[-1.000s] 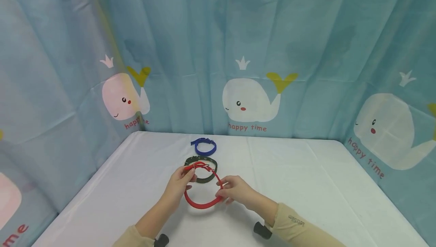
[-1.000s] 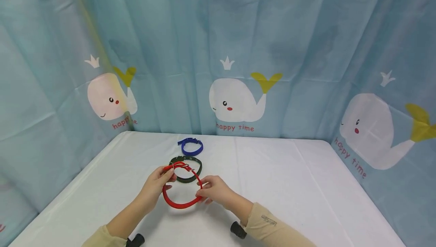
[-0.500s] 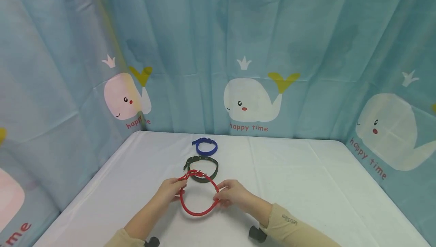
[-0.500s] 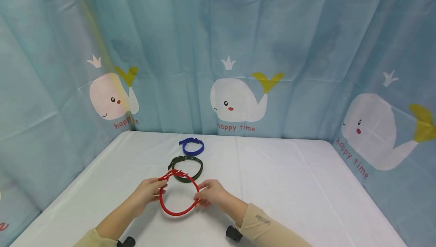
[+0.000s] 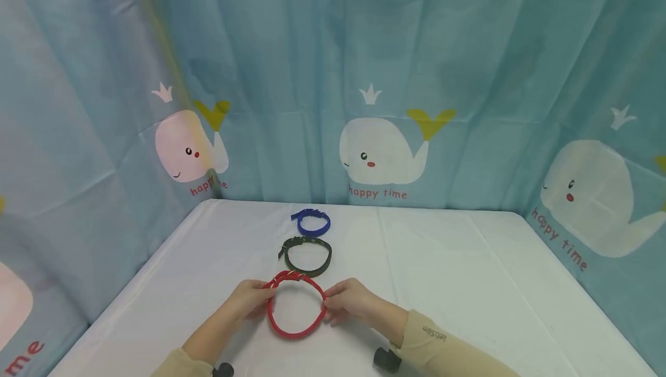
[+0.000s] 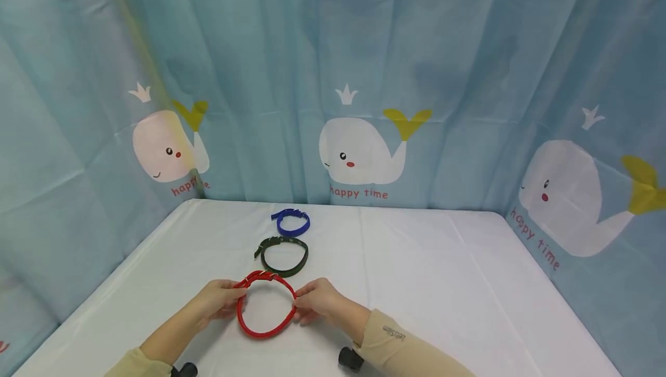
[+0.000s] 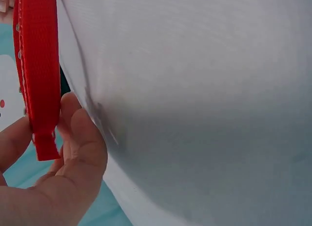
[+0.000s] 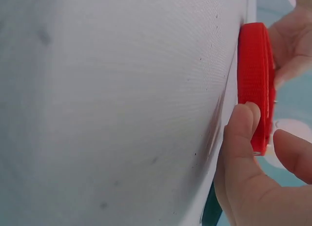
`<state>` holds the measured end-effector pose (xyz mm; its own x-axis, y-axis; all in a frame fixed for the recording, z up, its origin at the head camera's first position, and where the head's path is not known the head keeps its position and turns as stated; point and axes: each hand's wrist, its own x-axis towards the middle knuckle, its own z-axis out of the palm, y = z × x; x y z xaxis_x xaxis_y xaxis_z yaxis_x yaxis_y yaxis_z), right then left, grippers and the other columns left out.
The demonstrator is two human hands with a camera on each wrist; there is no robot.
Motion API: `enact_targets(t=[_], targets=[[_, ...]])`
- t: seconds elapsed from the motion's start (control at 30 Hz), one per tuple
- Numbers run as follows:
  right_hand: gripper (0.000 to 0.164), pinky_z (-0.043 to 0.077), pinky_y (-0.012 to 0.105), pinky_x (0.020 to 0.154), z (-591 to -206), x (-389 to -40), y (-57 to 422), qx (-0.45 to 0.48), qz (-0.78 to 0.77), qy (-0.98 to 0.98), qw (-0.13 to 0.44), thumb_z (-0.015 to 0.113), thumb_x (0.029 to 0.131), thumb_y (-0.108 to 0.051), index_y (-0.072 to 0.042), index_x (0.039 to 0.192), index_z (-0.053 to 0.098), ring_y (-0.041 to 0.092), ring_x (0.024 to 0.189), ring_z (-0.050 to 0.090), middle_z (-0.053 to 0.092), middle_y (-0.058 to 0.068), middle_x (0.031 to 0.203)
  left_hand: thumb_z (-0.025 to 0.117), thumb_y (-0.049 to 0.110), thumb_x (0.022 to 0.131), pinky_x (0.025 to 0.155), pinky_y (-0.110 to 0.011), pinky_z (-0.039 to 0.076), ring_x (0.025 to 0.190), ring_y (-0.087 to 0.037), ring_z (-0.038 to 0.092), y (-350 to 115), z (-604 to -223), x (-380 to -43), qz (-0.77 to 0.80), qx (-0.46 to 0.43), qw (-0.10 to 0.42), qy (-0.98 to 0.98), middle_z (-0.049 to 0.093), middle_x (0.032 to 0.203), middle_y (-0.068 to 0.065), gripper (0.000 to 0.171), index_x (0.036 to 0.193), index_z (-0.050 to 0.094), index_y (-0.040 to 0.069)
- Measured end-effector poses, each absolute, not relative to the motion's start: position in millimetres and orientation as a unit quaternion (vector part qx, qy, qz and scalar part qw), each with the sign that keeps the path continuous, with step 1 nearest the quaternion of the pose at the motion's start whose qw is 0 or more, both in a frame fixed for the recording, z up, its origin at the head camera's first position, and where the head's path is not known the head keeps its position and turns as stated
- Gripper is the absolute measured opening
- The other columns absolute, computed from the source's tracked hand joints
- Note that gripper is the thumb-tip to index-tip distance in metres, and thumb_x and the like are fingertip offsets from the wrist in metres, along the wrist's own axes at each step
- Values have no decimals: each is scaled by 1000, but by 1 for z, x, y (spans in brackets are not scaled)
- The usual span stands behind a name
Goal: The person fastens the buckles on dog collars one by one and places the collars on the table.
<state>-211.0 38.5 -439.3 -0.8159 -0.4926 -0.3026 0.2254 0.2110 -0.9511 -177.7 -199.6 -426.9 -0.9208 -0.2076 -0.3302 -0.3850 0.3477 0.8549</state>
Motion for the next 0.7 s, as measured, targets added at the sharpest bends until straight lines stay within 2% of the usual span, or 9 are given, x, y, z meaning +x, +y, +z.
enact_targets(t=[0.17,0.33,0.57,0.7], targets=[[19,57,32,66,-438,-213,37,-72,-624,722,289,60,92,1,13,106,63,16,64,66,69,14,76,64,9,91,68,-32,52,73,-17,60,-203,-429,-178,519,-189,100,827,66,85,-8,39,120,53,-15],[22,57,31,66,-437,-215,37,-54,-636,714,288,60,93,-2,14,108,61,17,67,66,69,14,80,64,8,90,73,-36,55,75,-19,64,-202,-430,-177,512,-181,101,834,65,99,-18,48,130,48,-14],[31,57,31,69,-436,-215,43,-29,-637,720,274,57,95,-5,14,119,55,22,76,70,65,16,98,66,11,90,77,-38,55,79,-20,64,-200,-429,-175,494,-173,98,846,57,116,-31,57,135,41,-16],[33,56,33,71,-437,-215,51,-31,-627,734,259,57,95,-7,13,121,55,23,80,69,65,16,104,65,15,91,77,-39,55,78,-20,64,-200,-427,-171,485,-162,102,853,54,119,-34,59,134,39,-16]])
